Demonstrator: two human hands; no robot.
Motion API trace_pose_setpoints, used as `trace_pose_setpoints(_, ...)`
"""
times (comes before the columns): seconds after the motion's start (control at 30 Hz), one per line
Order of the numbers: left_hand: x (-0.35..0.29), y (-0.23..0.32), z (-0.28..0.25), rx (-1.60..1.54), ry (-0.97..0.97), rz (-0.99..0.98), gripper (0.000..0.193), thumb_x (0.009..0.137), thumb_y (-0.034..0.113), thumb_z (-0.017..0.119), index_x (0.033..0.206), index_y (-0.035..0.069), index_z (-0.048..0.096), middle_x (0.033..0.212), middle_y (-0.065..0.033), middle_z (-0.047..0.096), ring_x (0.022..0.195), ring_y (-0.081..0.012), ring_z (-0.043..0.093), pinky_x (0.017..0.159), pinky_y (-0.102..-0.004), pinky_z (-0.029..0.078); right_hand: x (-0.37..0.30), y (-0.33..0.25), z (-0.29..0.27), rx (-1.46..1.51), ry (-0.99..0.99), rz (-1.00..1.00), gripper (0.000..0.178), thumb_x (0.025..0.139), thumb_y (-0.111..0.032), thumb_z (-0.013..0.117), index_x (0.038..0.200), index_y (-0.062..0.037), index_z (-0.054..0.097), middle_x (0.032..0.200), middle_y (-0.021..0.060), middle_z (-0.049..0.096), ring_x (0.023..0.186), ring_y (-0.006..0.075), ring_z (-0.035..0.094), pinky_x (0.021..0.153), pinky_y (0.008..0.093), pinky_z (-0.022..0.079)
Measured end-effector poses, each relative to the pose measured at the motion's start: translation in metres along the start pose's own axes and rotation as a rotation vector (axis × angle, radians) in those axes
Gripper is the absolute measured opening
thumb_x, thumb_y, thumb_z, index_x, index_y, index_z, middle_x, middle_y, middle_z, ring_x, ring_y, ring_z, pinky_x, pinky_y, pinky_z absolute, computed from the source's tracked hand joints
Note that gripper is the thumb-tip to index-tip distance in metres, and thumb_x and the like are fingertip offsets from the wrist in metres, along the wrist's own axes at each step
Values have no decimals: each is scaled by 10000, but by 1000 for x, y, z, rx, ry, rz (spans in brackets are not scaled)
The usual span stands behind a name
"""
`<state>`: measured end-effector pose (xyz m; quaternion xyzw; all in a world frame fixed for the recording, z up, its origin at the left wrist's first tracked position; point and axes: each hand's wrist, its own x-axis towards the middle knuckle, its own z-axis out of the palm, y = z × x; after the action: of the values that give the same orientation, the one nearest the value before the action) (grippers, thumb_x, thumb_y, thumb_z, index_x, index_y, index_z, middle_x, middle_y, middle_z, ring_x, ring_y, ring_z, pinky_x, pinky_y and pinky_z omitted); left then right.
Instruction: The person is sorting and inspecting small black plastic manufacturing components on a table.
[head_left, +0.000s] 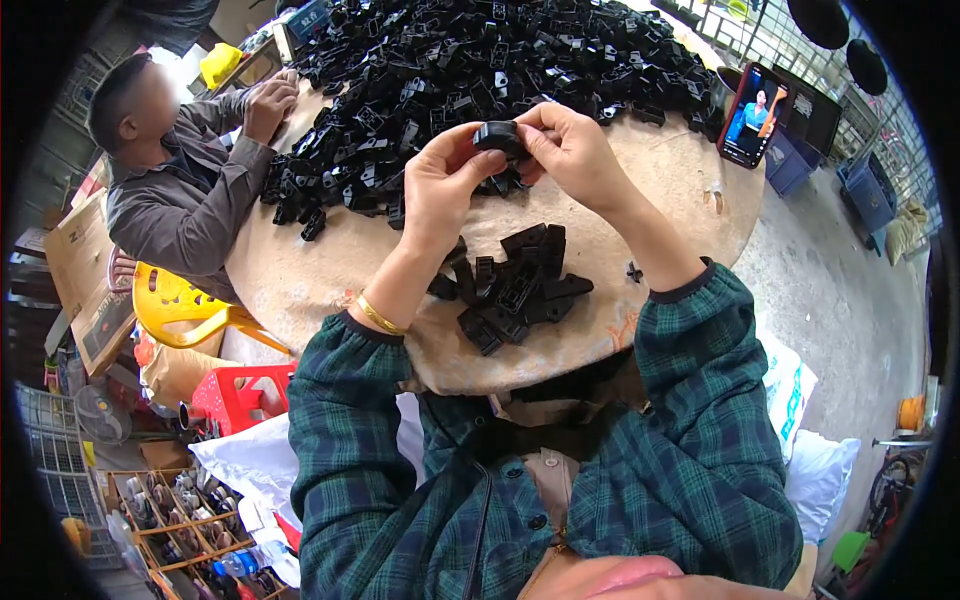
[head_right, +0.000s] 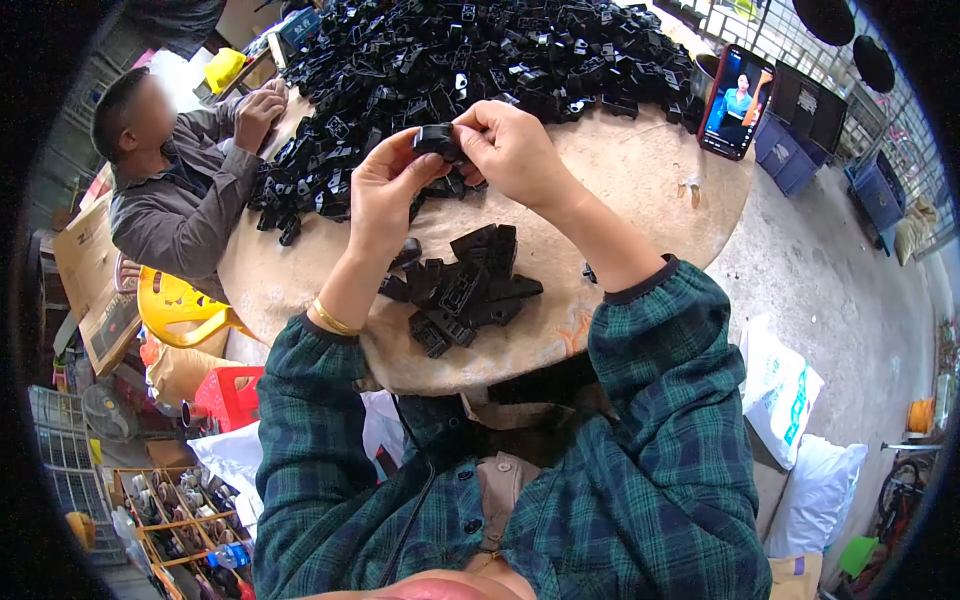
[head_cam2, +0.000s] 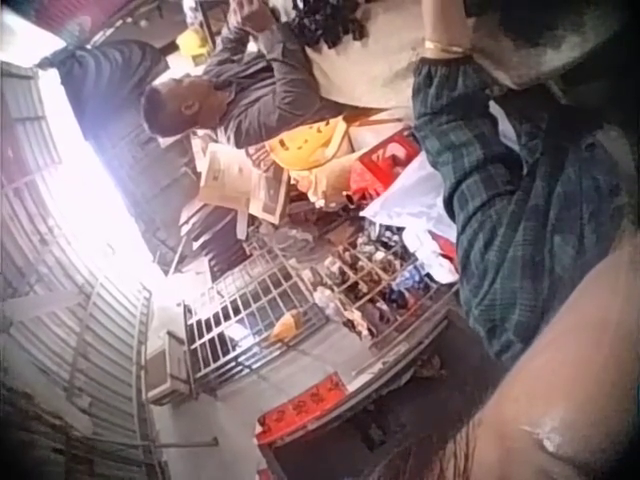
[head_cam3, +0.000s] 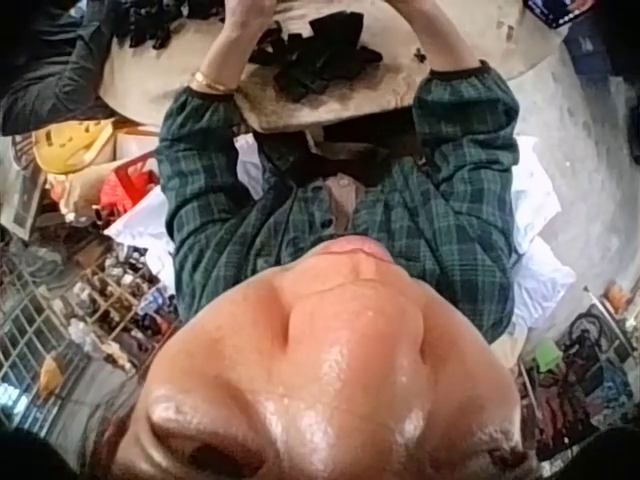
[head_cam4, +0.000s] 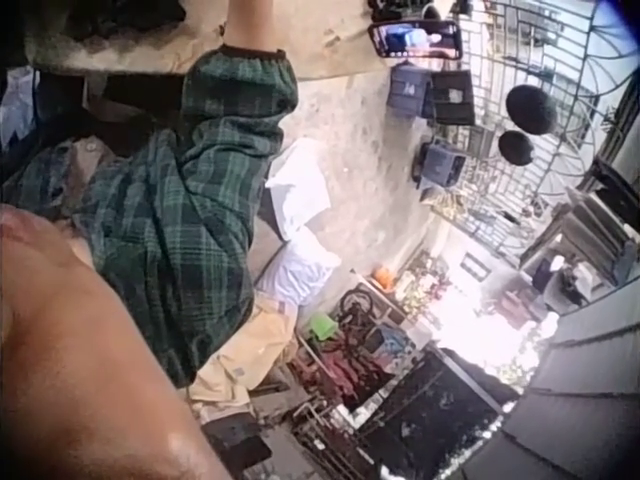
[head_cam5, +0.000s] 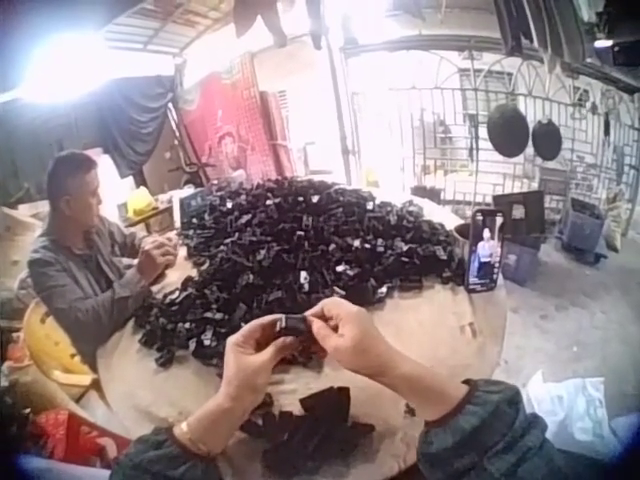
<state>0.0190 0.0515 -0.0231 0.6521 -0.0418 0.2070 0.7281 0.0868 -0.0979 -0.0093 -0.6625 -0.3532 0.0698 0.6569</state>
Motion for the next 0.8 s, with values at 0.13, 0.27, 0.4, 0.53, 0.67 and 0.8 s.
trace_pose_setpoints(0.13,0,1,3,-58,-5,-34,286,805,-9,627,1084,-40,569,948,-82,634,822,-117,607,776,-246,515,-1,0,1,-54,43,-22,94,877,-30,503,904,16,581,767,61,600,650,110,578,570,230,490)
trace_pose_setpoints(0.27,-5,2,6,-287,16,-164,302,821,12,619,1113,-24,552,987,-81,618,859,-124,602,825,-262,507,2,11,11,-548,210,-504,54,833,-8,545,860,15,585,806,96,592,708,171,595,591,266,482)
trace_pose_setpoints(0.4,-3,5,-1,-375,-9,-192,309,826,10,609,1127,-11,542,994,-79,614,873,-140,606,830,-260,503,1,12,19,-497,220,-580,93,835,-34,566,908,16,591,883,98,587,731,175,591,614,274,485)
trace_pose_setpoints(0.53,-1,10,-3,-323,-41,-136,288,829,18,607,1110,-8,554,998,-86,615,871,-150,610,808,-257,510,-1,7,13,-33,45,-113,214,885,-132,546,1055,-6,576,893,55,600,719,105,582,615,242,494)
trace_pose_setpoints(0.67,-1,20,-13,-252,-97,-143,308,843,35,594,1139,-16,525,977,-92,624,865,-157,614,789,-273,519,4,2,5,66,-171,83,307,891,-291,561,1065,-44,613,824,32,639,659,89,585,607,225,492)
trace_pose_setpoints(0.8,-2,33,-14,464,-207,51,425,812,107,640,1180,-8,459,822,-117,644,738,-139,621,642,-242,493,25,15,-42,-104,178,63,345,907,-344,514,1028,-44,633,910,67,656,721,111,598,632,223,496)
